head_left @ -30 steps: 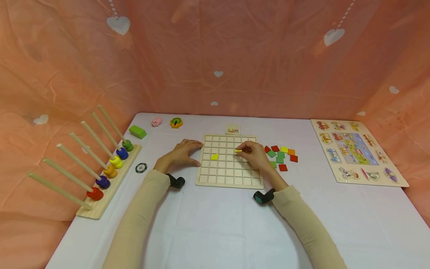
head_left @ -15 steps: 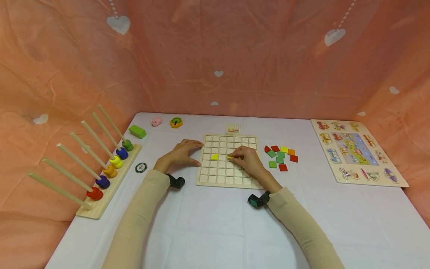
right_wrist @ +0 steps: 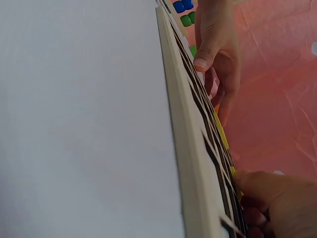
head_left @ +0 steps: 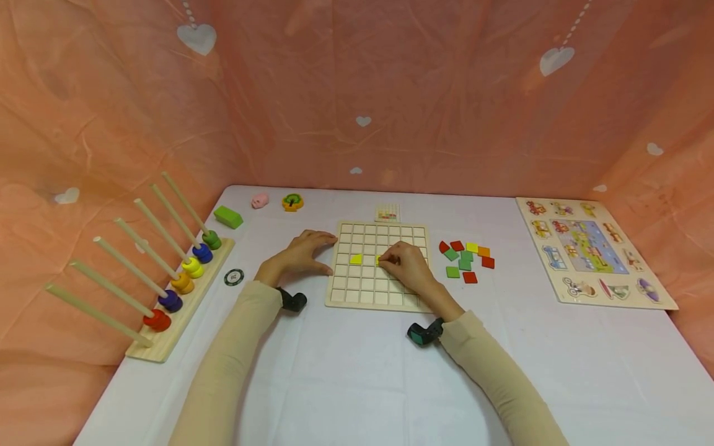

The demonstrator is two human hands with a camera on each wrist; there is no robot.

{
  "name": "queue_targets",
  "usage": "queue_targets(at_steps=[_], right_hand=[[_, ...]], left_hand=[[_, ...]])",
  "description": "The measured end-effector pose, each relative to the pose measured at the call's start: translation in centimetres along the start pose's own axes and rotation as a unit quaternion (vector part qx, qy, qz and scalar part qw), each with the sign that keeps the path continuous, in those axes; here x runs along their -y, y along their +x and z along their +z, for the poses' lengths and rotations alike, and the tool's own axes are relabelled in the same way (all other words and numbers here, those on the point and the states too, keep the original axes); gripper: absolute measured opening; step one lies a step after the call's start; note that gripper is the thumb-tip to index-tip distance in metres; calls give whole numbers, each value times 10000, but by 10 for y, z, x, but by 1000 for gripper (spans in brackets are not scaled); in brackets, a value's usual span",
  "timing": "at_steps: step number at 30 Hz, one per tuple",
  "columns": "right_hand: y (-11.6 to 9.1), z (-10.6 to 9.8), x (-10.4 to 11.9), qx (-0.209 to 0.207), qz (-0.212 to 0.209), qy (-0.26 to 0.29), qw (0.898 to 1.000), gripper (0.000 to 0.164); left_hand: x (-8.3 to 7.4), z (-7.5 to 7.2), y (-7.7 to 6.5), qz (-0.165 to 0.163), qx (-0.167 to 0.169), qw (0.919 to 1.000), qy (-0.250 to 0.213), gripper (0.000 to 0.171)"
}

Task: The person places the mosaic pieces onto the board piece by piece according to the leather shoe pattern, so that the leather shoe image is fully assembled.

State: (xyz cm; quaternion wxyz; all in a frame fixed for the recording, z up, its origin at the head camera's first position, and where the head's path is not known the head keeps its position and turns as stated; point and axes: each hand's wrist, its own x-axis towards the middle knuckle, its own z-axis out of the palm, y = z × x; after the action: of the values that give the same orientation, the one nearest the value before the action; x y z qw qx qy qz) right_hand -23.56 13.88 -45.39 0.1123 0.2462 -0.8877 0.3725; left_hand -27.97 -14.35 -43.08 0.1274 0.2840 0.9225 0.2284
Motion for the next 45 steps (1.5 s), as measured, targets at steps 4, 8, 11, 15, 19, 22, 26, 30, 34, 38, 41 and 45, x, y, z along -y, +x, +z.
queue_targets(at_steps=[4, 8, 11, 15, 19, 22, 26, 30, 34, 38, 41, 45], right_hand=[[0, -5, 3, 191, 43, 93, 9998, 8], [0, -14, 1, 276, 123, 245, 9992, 13], [0, -24, -3, 135, 248, 306, 9991, 17], [-5, -41, -12, -157, 393, 206, 9989, 20], [-15, -62, -24, -456, 453, 2, 9979, 21], [-23, -79, -36, -621, 491, -97, 9968, 22], [-36, -99, -51, -666, 818, -264, 9941, 23], [-49, -116, -64, -701, 1262, -446, 9885, 23], [-60, -131, -78, -763, 1439, -601, 9848, 24], [-67, -140, -89, -625, 1711, -714, 9807, 29], [-70, -142, -94, -383, 2066, -689, 9753, 35], [-70, -142, -96, -108, 2440, -590, 9679, 41]], left_hand=[[0, 0, 0, -16, -2, 10000, 9, 81], [0, -1, 0, -24, 1, 10000, -8, 81], [0, -1, 0, -34, -9, 10000, -27, 80], [-1, 0, 1, -82, 12, 10000, -24, 81], [-1, 1, 0, -139, 39, 9999, -61, 82], [-2, 0, -2, -92, -8, 9999, -131, 82], [-3, 0, -3, 16, -85, 9999, -135, 83], [-3, -1, -2, -21, -41, 9998, -181, 83], [-1, 0, -1, -177, 49, 9996, -211, 82], [-1, 0, 0, -240, 60, 9996, -169, 81], [-2, 0, 0, -236, 67, 9996, -149, 81], [-4, -1, 0, -215, 86, 9997, -95, 81]])
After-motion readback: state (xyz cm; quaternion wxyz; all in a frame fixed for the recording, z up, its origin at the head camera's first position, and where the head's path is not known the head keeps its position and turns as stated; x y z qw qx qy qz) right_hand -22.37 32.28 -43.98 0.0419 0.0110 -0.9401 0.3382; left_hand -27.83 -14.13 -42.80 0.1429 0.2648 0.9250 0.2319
